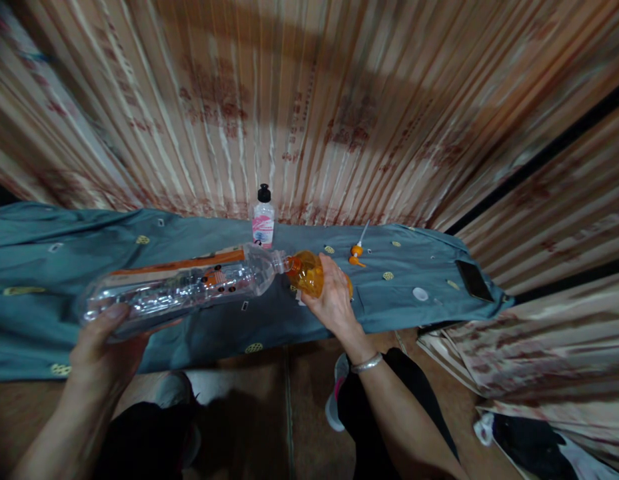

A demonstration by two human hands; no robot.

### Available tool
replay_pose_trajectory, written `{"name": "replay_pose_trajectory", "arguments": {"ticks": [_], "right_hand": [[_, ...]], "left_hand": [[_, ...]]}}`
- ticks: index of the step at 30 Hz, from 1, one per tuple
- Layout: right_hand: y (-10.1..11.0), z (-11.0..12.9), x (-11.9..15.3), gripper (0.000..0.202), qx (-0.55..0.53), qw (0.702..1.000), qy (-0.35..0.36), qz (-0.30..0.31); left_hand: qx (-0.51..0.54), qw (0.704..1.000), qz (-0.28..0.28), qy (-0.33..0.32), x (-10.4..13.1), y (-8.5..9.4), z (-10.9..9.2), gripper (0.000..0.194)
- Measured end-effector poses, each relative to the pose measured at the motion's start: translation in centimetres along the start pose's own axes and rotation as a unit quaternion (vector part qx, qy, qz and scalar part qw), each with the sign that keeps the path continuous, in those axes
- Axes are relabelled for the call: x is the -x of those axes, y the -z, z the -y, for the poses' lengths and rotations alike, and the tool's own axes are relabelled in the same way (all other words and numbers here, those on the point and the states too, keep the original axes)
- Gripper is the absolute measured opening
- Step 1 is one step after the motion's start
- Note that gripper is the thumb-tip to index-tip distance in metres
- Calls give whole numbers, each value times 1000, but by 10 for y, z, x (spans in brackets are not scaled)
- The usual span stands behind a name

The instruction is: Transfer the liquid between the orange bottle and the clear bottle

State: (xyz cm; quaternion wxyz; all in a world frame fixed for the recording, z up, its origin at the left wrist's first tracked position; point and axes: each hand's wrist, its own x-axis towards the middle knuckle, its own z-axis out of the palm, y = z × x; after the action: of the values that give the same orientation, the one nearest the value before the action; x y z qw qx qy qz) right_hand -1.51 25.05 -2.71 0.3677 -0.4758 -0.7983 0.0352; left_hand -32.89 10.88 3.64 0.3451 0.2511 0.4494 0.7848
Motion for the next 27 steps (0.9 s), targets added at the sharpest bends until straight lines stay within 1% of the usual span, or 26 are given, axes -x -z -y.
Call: {"name": "replay_pose_trajectory", "arguments": {"ticks": [4, 8, 11, 15, 22, 27], "right_hand": [[0, 0, 0, 88, -4, 1000, -2, -6], [-1, 1, 0, 87, -5, 1000, -2, -6], [-1, 1, 0, 87, -4, 1000, 3, -8], [-1, -1, 1, 87, -1, 1000, 12, -9], [-2, -2, 0, 85, -3, 1000, 21, -18], [-2, -1, 0, 84, -5, 1000, 22, -18]], "left_hand": [[-2, 1000, -7, 2, 1, -2, -2, 69], [0, 1000, -6, 3, 1, -1, -2, 64], [-1, 1000, -19, 11, 1, -2, -3, 61], [1, 999, -36, 25, 0, -3, -5, 64], [-4, 1000, -15, 18, -1, 1, -2, 62], [-7, 1000, -26, 15, -1, 1, -1, 63]]}}
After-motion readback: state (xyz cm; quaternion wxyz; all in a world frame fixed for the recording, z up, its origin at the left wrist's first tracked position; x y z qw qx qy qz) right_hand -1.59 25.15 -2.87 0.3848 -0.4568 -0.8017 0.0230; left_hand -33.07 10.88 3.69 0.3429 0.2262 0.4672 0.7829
